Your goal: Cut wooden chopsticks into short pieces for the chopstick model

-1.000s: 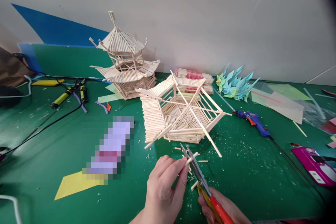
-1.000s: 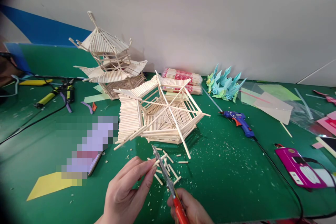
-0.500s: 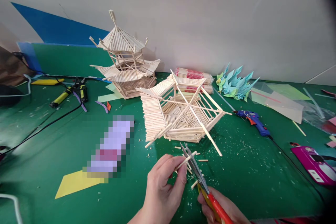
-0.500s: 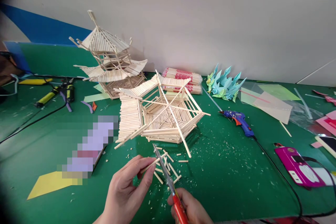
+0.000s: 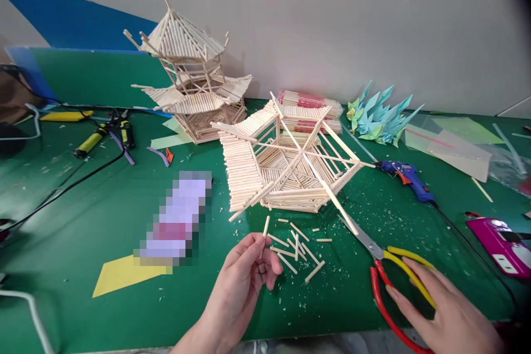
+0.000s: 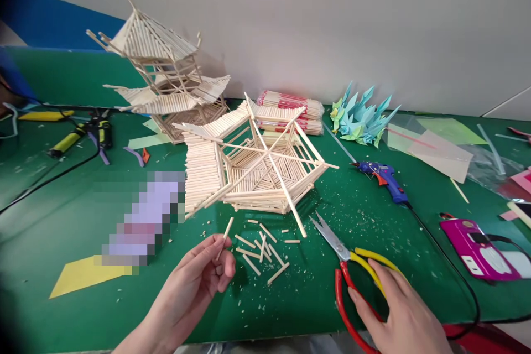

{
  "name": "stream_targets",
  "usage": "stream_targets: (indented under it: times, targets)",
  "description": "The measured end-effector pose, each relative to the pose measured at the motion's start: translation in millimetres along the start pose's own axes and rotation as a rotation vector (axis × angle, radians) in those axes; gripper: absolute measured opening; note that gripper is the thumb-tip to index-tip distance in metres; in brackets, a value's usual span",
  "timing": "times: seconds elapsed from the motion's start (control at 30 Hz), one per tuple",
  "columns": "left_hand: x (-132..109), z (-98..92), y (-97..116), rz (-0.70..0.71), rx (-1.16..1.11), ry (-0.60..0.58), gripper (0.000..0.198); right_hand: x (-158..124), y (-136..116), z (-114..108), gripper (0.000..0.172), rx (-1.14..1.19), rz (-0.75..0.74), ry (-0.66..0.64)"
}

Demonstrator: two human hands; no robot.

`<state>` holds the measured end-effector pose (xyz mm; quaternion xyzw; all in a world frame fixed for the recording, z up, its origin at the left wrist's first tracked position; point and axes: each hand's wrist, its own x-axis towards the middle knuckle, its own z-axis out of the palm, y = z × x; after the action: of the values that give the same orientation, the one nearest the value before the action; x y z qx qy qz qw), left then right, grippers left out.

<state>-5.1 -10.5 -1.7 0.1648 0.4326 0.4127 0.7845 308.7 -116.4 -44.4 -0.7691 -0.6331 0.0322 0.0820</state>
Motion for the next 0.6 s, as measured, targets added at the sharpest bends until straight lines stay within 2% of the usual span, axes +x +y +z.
stream_targets:
  times: [0.07, 0.13, 0.2, 0.27, 0.33, 0.37, 0.47, 0.6]
  targets:
    - [-1, -1.1, 0, -0.016, -0.003, -0.015, 0.014, 6, -13, -5, 0.053, -0.055, -0.066, 0.102]
    - [-1, -2.6, 0, -0.024, -0.004, -0.012, 0.012, 14, -41, -11, 0.041, 0.043, -0.086, 0.12]
    - [0, -4.7, -1, -0.014, -0.009, 0.02, 0.01, 26, -80, -14, 0.028, 0.236, -0.076, 0.071]
    - [1, -7.8, -2, 0.009, -0.015, 0.051, 0.007, 38, -120, -13, 0.018, 0.389, -0.157, -0.059]
    - [1, -11.6, -2, 0.023, -0.015, 0.062, 0.007, 51, -152, -10, 0.008, 0.404, -0.231, -0.161]
    - [1, -13.4, -2, 0.027, -0.014, 0.063, 0.008, 57, -163, -7, 0.013, 0.349, -0.242, -0.209]
    - [1, -17.7, -2, 0.02, 0.0, 0.063, 0.01, 70, -180, -2, 0.021, 0.216, -0.235, -0.278]
    - [2, -19.7, -2, -0.003, 0.029, 0.051, 0.013, 76, -182, 5, 0.018, 0.206, -0.222, -0.288]
